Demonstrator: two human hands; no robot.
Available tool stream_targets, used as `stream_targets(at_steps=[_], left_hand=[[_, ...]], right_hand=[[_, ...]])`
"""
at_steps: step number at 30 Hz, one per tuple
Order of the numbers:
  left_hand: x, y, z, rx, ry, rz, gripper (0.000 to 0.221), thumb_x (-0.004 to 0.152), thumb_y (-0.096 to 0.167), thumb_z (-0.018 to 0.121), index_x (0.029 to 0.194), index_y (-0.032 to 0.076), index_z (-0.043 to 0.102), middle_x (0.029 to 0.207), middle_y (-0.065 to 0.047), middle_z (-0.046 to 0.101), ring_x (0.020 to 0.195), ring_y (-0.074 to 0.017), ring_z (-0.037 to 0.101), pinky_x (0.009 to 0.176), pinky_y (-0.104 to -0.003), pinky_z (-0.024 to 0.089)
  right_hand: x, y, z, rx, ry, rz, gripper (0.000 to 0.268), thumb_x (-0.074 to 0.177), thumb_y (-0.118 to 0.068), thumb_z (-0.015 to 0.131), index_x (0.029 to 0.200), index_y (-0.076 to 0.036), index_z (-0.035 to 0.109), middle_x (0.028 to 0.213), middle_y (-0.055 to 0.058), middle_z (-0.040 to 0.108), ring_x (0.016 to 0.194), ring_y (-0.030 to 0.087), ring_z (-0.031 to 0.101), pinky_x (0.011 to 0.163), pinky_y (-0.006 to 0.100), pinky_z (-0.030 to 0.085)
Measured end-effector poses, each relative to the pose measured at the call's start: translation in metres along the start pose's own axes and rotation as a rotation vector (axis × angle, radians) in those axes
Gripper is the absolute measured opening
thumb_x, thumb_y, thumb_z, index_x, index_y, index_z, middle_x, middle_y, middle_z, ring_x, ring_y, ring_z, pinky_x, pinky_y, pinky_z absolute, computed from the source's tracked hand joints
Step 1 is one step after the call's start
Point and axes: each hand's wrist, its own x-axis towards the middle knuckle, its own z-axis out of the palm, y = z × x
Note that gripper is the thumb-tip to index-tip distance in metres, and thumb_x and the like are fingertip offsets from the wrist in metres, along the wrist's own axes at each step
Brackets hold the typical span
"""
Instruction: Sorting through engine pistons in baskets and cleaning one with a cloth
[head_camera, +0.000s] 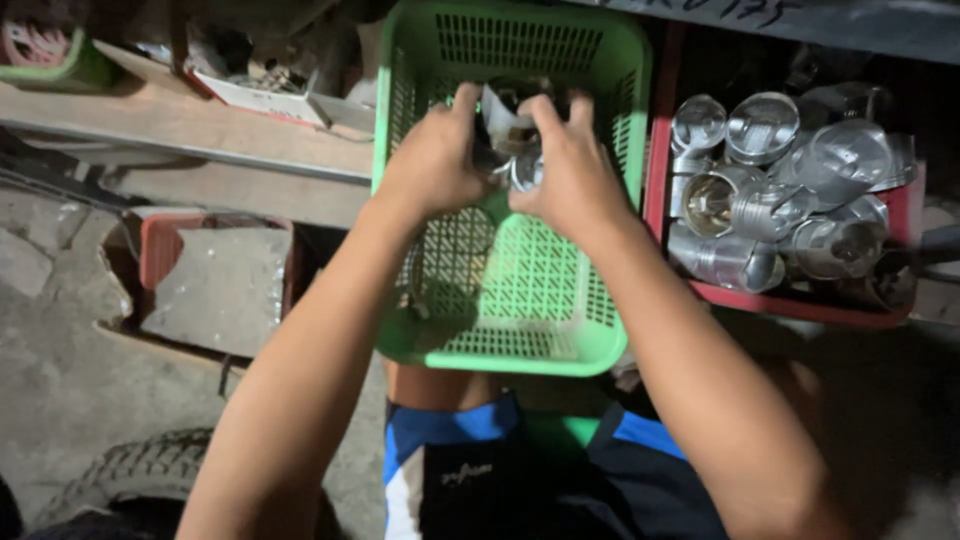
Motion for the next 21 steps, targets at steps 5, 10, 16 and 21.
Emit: stream_targets(at_steps=[5, 10, 16, 21], left_hand=[[-0.002, 0.037, -0.030, 0.001, 0.058, 0.012, 0.085, 0.064, 0.023, 0.089, 0.133, 0.000, 0.046, 0.093, -0.028, 0.067, 0.078, -0.0494, 0.067, 0.067, -0.054, 0.056], [-0.010, 0.084, -0.050, -0.091, 0.124, 0.100, 0.086, 0.062, 0.017, 0.091, 0.132, 0.000, 0.045, 0.102, -0.024, 0.072, 0.090, -0.0459, 0.068, 0.077, -0.052, 0.055], [-0.012, 0.144, -0.052, -0.222, 0.131, 0.216, 0.085, 0.065, 0.011, 0.085, 0.139, -0.001, 0.043, 0.111, -0.023, 0.073, 0.097, -0.0439, 0.067, 0.083, -0.048, 0.056], [-0.013, 0.195, -0.038, -0.260, 0.076, 0.223, 0.090, 0.065, 0.011, 0.083, 0.142, 0.001, 0.039, 0.118, -0.022, 0.070, 0.104, -0.0419, 0.065, 0.090, -0.046, 0.055]], right_hand=[[-0.013, -0.020, -0.033, -0.036, 0.099, -0.083, 0.083, 0.056, -0.004, 0.086, 0.131, -0.011, 0.052, 0.128, 0.027, 0.046, 0.098, 0.053, 0.062, 0.083, 0.059, 0.054], [-0.039, -0.035, -0.076, -0.017, 0.160, -0.133, 0.079, 0.059, 0.000, 0.085, 0.130, -0.009, 0.052, 0.128, 0.025, 0.042, 0.100, 0.052, 0.062, 0.084, 0.058, 0.054], [-0.080, -0.031, -0.127, -0.097, 0.204, -0.087, 0.079, 0.058, -0.002, 0.085, 0.130, -0.008, 0.054, 0.141, 0.027, 0.039, 0.106, 0.054, 0.061, 0.089, 0.057, 0.052], [-0.121, -0.020, -0.161, -0.080, 0.278, -0.090, 0.078, 0.062, -0.004, 0.085, 0.133, -0.004, 0.053, 0.147, 0.027, 0.040, 0.128, 0.052, 0.052, 0.106, 0.051, 0.046]])
